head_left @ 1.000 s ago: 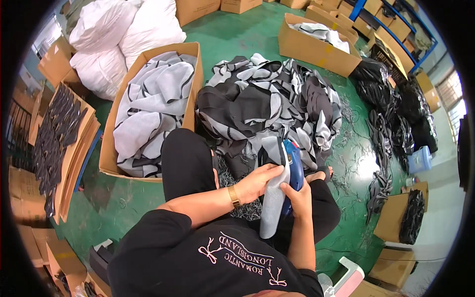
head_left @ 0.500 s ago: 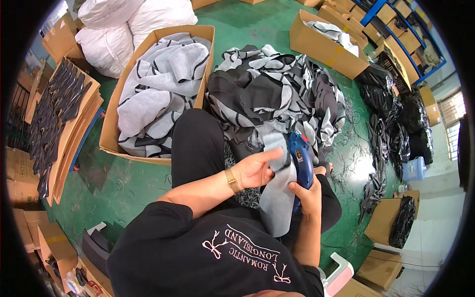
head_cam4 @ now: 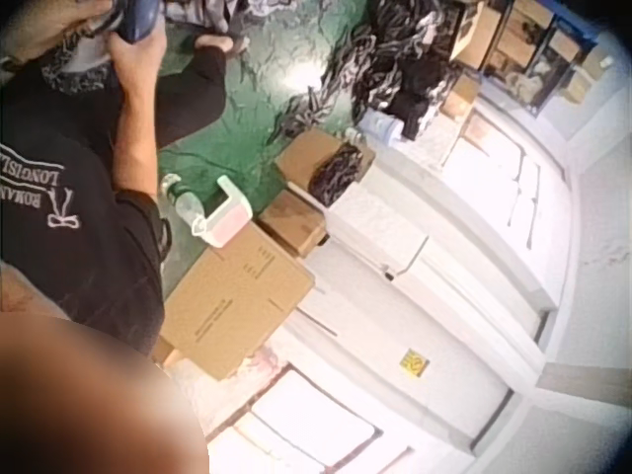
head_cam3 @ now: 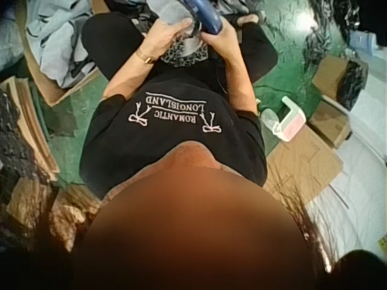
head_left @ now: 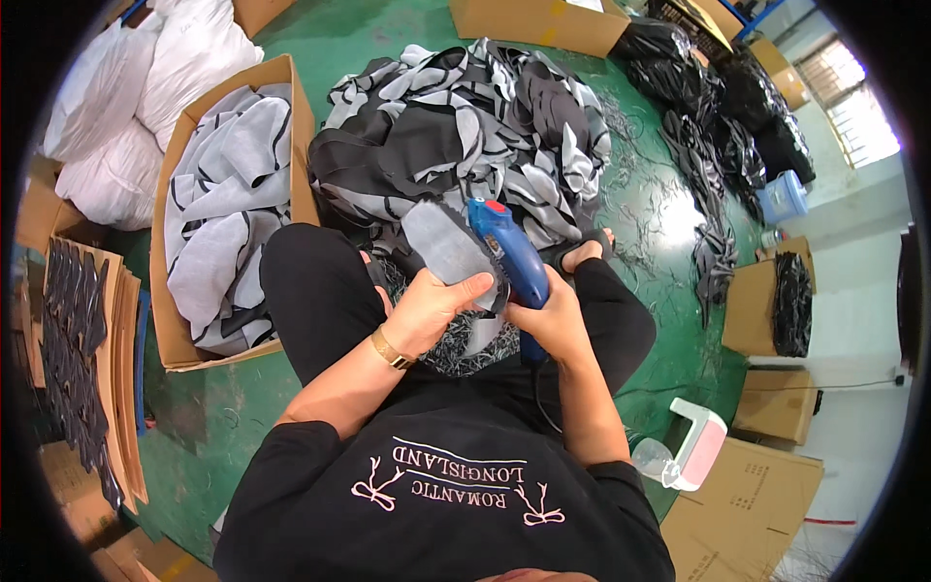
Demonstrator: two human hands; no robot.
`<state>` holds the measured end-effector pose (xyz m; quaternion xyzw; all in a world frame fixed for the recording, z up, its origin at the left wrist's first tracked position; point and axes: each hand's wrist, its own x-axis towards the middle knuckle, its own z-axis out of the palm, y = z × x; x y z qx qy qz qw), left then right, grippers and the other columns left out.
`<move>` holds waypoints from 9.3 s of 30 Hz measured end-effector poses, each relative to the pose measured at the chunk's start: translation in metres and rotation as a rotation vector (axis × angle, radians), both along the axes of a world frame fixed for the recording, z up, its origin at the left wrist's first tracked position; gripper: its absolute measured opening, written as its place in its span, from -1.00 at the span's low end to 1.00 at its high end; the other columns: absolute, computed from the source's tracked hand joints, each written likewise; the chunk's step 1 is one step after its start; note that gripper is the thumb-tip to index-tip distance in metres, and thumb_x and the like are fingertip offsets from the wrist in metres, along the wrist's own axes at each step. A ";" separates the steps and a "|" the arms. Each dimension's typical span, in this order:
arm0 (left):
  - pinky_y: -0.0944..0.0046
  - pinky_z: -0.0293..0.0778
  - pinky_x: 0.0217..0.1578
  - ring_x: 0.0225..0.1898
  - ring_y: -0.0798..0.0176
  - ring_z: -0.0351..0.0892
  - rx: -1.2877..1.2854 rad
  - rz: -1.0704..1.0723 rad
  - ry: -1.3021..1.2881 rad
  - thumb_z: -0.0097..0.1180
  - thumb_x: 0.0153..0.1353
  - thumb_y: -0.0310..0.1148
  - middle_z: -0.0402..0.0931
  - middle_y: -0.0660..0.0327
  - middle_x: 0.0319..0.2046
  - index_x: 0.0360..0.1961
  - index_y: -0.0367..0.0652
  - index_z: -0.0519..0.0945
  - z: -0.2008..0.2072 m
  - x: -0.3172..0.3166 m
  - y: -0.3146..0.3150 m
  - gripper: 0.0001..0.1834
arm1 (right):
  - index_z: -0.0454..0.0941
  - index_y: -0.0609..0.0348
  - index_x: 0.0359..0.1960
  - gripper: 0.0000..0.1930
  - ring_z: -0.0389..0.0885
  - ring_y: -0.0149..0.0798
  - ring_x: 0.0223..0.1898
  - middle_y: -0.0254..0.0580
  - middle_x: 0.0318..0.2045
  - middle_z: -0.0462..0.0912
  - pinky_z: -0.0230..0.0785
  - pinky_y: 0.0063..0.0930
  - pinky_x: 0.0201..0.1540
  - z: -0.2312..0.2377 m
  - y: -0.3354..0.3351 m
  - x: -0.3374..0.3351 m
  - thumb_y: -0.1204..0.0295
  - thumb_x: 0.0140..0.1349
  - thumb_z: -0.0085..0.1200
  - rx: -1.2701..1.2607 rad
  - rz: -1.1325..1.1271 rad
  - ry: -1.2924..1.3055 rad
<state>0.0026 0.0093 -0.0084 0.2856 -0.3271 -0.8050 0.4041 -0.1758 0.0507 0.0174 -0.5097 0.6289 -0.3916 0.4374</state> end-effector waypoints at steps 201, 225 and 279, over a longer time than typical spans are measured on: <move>0.36 0.43 -0.08 -0.13 0.45 0.52 0.054 -0.117 0.201 0.12 0.24 -0.44 0.55 0.32 -0.13 -0.02 -0.19 0.48 0.014 0.008 -0.025 -0.72 | 0.40 0.26 -0.34 -0.64 0.27 -0.38 -0.62 -0.33 -0.67 0.29 0.16 -0.46 -0.53 -0.016 0.048 -0.047 0.43 -0.23 0.19 0.221 0.127 -1.078; 0.38 0.45 -0.09 -0.14 0.45 0.51 -0.031 0.033 0.025 0.18 0.16 -0.54 0.53 0.32 -0.15 0.08 -0.18 0.42 0.026 0.008 -0.024 -0.57 | 0.40 0.27 -0.39 -0.66 0.30 -0.34 -0.65 -0.27 -0.69 0.32 0.18 -0.44 -0.53 -0.016 0.070 -0.049 0.44 -0.27 0.20 0.376 0.103 -0.958; 0.38 0.45 -0.09 -0.16 0.43 0.56 -0.051 0.001 0.018 0.10 0.24 -0.47 0.58 0.26 -0.16 -0.02 -0.25 0.47 0.007 0.007 -0.028 -0.72 | 0.49 0.32 -0.22 -0.64 0.52 -0.44 -0.41 -0.30 -0.42 0.54 0.38 -0.56 -0.32 0.011 0.062 -0.058 0.51 -0.11 0.25 0.203 0.021 -0.370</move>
